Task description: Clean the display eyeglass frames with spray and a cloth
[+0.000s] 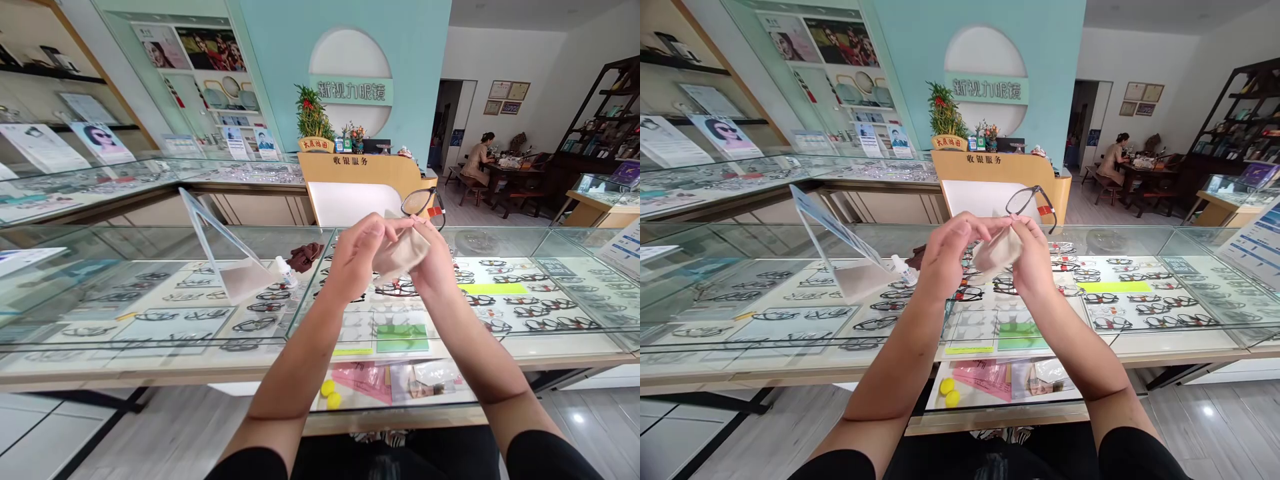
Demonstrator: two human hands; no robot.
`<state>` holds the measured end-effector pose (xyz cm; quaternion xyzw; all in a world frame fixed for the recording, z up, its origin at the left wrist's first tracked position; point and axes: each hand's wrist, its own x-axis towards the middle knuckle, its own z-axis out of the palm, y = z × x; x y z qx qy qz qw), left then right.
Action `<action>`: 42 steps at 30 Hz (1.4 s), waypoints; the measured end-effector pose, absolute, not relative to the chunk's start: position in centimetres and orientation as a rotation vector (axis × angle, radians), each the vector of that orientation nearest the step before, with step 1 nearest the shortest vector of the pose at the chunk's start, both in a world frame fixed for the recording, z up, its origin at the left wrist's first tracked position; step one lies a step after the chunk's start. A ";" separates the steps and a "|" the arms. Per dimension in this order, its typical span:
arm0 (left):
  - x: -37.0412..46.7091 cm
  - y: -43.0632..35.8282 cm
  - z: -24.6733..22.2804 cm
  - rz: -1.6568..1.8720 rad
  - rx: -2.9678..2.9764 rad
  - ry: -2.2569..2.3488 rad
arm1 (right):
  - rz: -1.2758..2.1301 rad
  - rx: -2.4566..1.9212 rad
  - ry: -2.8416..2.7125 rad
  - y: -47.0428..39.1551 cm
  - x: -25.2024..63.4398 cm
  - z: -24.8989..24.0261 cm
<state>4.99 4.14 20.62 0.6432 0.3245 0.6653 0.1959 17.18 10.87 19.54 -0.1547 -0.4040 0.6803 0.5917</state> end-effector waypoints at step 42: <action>6.5 4.7 19.4 1.746 1.564 1.090 | 1.686 -0.359 -0.919 8.5 17.9 20.3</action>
